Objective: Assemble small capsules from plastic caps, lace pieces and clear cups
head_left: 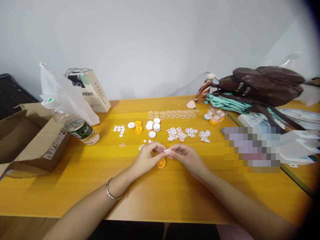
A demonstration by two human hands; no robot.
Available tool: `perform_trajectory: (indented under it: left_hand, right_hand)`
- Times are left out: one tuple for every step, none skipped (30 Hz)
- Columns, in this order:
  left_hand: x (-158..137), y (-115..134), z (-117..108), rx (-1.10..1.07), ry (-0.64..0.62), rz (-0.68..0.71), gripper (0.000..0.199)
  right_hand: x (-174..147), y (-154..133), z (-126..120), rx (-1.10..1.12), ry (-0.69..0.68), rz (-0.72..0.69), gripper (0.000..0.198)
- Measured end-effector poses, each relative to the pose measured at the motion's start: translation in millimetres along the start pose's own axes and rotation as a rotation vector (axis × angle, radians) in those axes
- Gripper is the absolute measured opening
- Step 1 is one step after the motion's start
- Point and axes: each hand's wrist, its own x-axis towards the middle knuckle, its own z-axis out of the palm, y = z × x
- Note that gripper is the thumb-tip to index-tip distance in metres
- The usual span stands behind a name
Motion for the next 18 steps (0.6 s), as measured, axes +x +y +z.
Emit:
perform_trajectory:
  left_hand:
    - [0,0,0,0.024,0.015,0.027,0.016]
    - [0,0,-1,0.061,0.03,0.07,0.015]
    - [-1,1,-2,0.103,0.04,0.124,0.013]
    - [-1,1,-3,0.144,0.044,0.185,0.011]
    - [-2,1,-4,0.18,0.037,0.243,0.01]
    - [-3,2,-4,0.208,0.021,0.294,0.01]
    - [-3,2,-5,0.229,0.002,0.335,0.01]
    - [-3,2,-5,0.239,-0.013,0.364,0.011]
    - [-3,2,-5,0.239,-0.018,0.377,0.011]
    - [-3,2,-6,0.233,-0.013,0.373,0.012]
    - [-2,2,-6,0.219,0.005,0.351,0.014]
    - [-1,2,-6,0.202,0.03,0.314,0.016]
    - [1,2,-7,0.187,0.044,0.266,0.017]
    - [4,2,-7,0.181,0.035,0.216,0.017]
    - [7,1,-7,0.185,-0.001,0.169,0.017]
    - [10,1,-6,0.197,-0.059,0.133,0.016]
    - [14,0,-5,0.219,-0.126,0.109,0.015]
    - [18,-1,-3,0.246,-0.194,0.094,0.015]
  right_hand:
    - [0,0,-1,0.002,-0.008,0.001,0.021]
    - [1,-1,-2,0.007,-0.013,0.006,0.022]
    - [1,-1,-3,0.013,-0.02,0.017,0.023]
    - [1,-1,-4,0.022,-0.029,0.035,0.025]
    - [2,-1,-5,0.033,-0.043,0.056,0.028]
    - [2,-1,-7,0.044,-0.058,0.077,0.029]
    - [2,-1,-8,0.053,-0.074,0.092,0.028]
    - [3,-1,-10,0.059,-0.089,0.098,0.027]
    - [4,-2,-12,0.061,-0.095,0.094,0.026]
    - [5,-2,-14,0.06,-0.086,0.083,0.024]
    - [6,-3,-16,0.059,-0.062,0.064,0.024]
    - [7,-3,-19,0.056,-0.021,0.038,0.024]
    - [9,-4,-22,0.051,0.033,0.008,0.025]
    - [10,-5,-25,0.045,0.094,-0.026,0.026]
    - [12,-6,-28,0.036,0.15,-0.058,0.026]
    - [13,-6,-30,0.026,0.192,-0.084,0.027]
    - [14,-6,-32,0.015,0.221,-0.103,0.027]
    - [14,-6,-32,0.003,0.238,-0.116,0.028]
